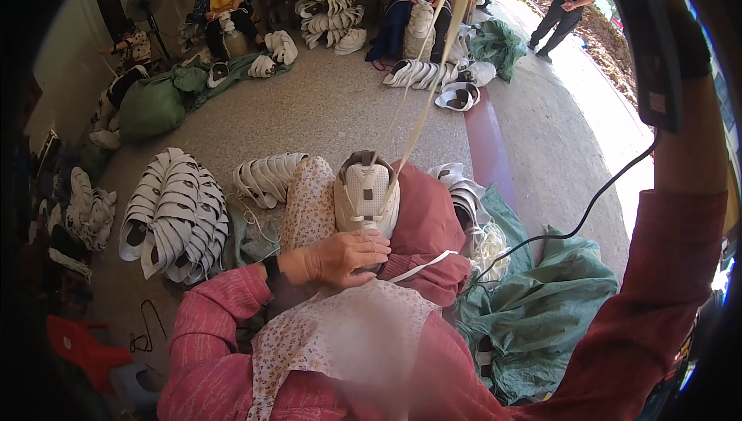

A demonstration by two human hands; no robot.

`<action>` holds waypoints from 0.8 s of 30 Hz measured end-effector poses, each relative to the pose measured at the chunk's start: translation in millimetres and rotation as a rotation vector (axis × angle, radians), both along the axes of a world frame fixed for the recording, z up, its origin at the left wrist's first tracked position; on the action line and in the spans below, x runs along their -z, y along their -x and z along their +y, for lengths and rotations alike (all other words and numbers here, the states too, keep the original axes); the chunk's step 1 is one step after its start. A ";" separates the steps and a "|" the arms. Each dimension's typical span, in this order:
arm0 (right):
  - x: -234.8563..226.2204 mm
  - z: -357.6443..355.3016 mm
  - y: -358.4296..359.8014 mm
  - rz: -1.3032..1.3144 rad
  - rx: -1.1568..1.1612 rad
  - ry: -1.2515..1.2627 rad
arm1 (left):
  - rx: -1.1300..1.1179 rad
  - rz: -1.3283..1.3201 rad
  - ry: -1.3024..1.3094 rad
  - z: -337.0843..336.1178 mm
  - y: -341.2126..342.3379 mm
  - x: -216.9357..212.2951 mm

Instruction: The person threads a white shoelace through the eyelets of a white sneaker, pulling the lace tight and adjusting the loops. The person works on a single shoe held in their lap, surrounded by stacks of similar shoes.

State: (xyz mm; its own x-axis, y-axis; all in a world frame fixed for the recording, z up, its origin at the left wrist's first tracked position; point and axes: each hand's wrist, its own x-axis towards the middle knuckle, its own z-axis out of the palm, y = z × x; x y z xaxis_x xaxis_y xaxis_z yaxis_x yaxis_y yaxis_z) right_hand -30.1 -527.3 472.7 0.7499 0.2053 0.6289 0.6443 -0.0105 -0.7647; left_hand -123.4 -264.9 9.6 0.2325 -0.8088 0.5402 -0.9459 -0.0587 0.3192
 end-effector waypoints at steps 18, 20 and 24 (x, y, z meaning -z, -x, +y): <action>9.7 -101.6 10.8 0.159 0.175 0.412 | 0.012 0.427 -0.183 -13.1 -16.9 17.8; 19.5 -109.4 18.9 0.172 0.140 0.357 | 0.011 0.527 -0.036 -8.7 -12.5 11.4; 34.8 -123.1 40.5 0.197 0.078 0.262 | -0.346 0.572 0.359 7.9 -10.7 -12.0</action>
